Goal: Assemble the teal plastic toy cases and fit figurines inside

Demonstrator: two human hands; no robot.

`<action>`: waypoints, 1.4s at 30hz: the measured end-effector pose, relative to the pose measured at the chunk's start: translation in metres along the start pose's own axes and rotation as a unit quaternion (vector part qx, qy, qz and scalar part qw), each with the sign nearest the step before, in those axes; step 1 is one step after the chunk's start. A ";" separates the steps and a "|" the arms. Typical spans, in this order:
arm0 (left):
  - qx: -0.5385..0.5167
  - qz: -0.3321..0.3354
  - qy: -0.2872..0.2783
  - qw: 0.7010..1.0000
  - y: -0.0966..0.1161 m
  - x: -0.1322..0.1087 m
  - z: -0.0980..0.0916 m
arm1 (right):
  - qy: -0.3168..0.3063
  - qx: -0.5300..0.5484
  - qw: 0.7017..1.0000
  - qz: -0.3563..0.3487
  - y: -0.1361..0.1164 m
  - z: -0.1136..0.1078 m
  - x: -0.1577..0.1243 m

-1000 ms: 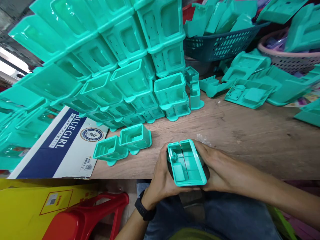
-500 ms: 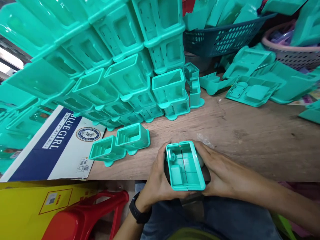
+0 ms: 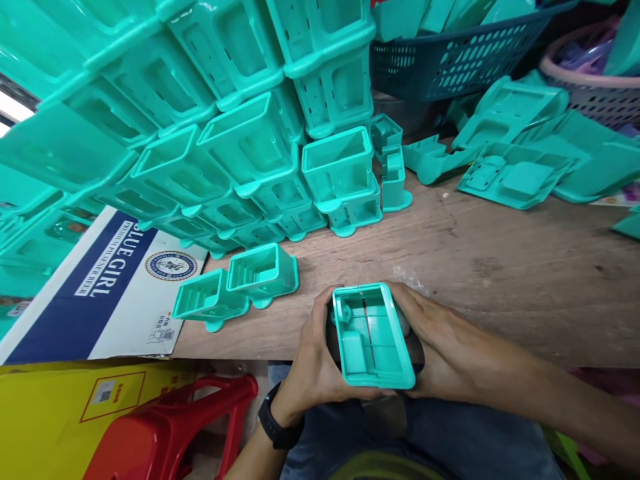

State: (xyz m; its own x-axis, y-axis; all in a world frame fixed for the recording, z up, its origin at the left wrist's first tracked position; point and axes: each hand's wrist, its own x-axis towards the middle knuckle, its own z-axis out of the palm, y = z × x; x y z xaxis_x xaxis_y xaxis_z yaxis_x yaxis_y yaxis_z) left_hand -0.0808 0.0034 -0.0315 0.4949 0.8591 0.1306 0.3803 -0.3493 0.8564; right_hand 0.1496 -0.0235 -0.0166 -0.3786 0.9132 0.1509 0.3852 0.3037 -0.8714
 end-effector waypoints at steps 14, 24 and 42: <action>-0.015 0.004 0.011 1.000 0.001 -0.002 0.003 | -0.027 -0.001 1.000 -0.006 -0.001 -0.010 0.007; -0.006 0.003 -0.007 1.000 0.001 0.001 0.002 | -0.037 -0.044 0.998 -0.027 0.002 -0.012 0.002; -0.004 -0.010 -0.029 1.000 0.009 0.007 -0.010 | -0.057 -0.042 0.997 -0.011 0.007 -0.014 0.003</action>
State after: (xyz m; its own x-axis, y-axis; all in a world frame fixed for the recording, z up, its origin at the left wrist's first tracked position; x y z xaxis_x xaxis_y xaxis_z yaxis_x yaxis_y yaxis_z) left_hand -0.0817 0.0096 -0.0183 0.5321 0.8424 0.0851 0.3845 -0.3300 0.8621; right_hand 0.1630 -0.0149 -0.0156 -0.4791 0.8708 0.1105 0.4435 0.3488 -0.8256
